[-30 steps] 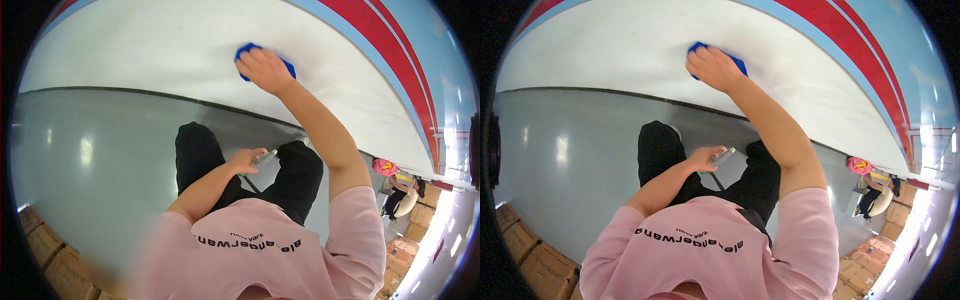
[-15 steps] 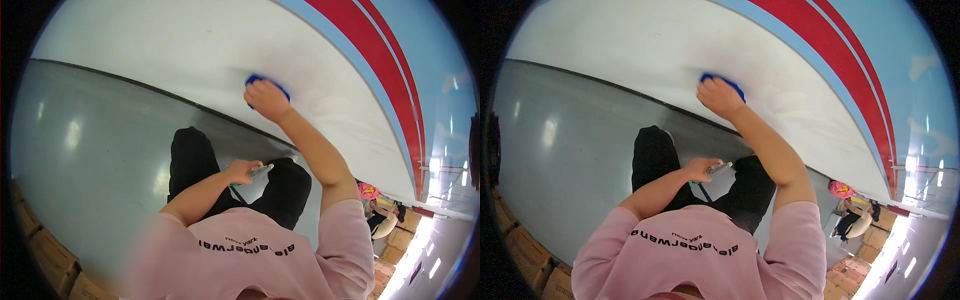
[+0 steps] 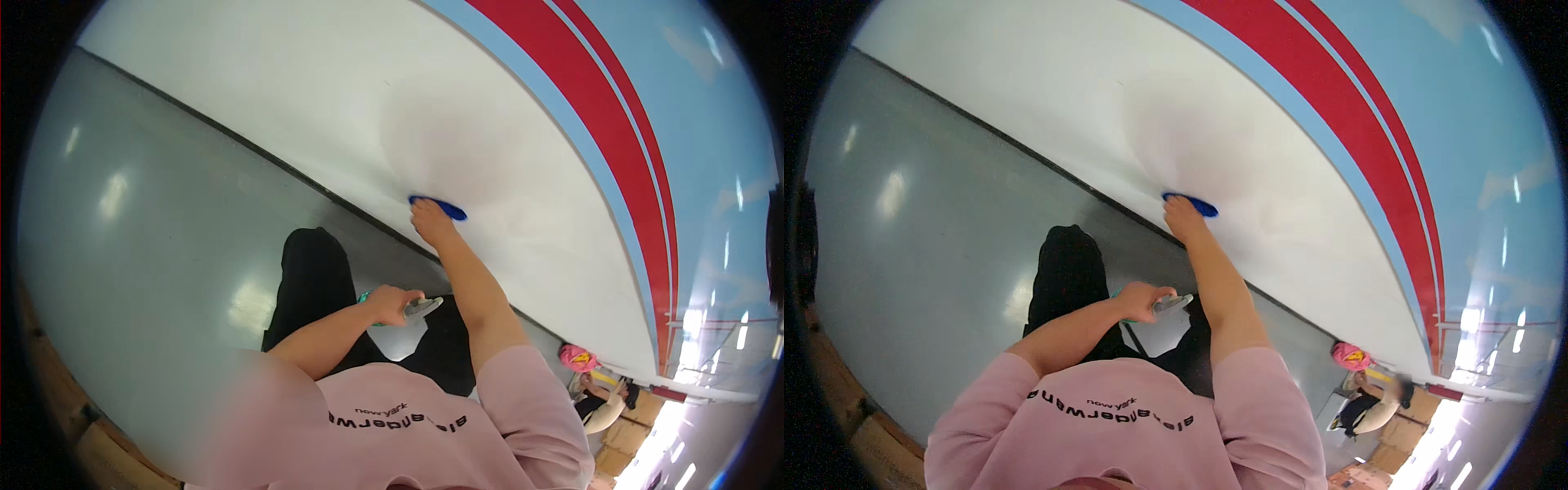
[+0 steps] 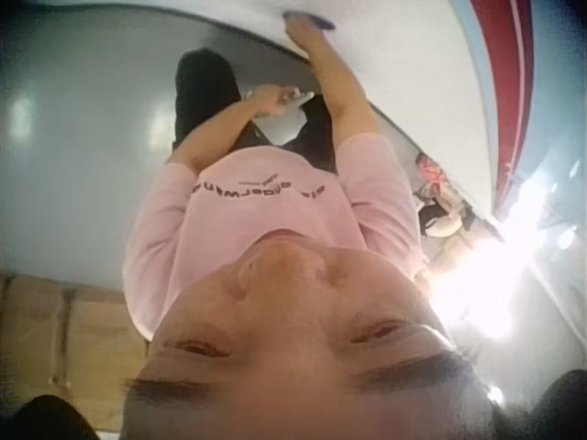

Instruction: Wiping a mural wall with a blue cloth and cleaning spray.

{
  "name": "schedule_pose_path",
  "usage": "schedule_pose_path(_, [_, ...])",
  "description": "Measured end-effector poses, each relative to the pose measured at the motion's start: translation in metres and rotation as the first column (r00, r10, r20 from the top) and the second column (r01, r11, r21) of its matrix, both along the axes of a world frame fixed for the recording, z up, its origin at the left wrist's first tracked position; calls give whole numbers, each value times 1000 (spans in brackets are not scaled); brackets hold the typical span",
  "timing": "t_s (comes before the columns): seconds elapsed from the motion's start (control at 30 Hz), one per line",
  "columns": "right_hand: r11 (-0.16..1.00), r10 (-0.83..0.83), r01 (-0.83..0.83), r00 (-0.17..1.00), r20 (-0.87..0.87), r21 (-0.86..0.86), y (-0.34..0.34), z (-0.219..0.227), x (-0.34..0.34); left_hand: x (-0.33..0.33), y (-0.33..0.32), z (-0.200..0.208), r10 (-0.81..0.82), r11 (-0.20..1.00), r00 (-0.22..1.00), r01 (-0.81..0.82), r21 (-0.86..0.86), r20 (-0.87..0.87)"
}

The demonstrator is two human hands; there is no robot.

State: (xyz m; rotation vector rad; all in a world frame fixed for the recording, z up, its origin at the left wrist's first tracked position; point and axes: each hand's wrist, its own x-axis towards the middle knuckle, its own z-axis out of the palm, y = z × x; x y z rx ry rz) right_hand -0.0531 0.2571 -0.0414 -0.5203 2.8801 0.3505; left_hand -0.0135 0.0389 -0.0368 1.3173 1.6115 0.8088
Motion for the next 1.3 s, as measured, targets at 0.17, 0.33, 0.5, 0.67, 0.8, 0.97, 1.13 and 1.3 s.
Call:
schedule_pose_path(0.17, [993, 82, -84, 996, 36, 79, -35, 97, -30, 2, -14, -14, -58, 998, 997, 57, 34, 49])
schedule_pose_path(0.33, [975, 135, -224, 600, -788, -3, -85, 221, -102, -9, -11, -3, -82, 996, 993, 78, 42, 89])
schedule_pose_path(0.5, [975, 35, -182, 691, -722, -127, -77, 160, -113, -4, -7, -11, -17, 1000, 997, 16, 16, 70])
schedule_pose_path(0.67, [993, -2, -30, 963, -268, -116, -25, 47, -20, -9, -5, 7, -56, 996, 998, 54, -75, -17])
schedule_pose_path(0.8, [998, -37, 33, 995, -93, -45, -33, 74, -17, -10, -15, 2, -49, 998, 999, 49, -28, 10])
schedule_pose_path(0.97, [989, 3, -92, 783, -621, -112, -88, 173, -85, -12, -16, -2, -81, 996, 996, 82, -21, 25])
schedule_pose_path(1.13, [942, -28, -172, 815, -578, -288, -64, 138, -101, -12, -1, 7, -92, 996, 996, 92, -20, -1])
schedule_pose_path(1.3, [930, -143, 55, 965, -221, -364, -62, 128, -47, -15, -5, 6, -33, 998, 997, 29, -58, -69])
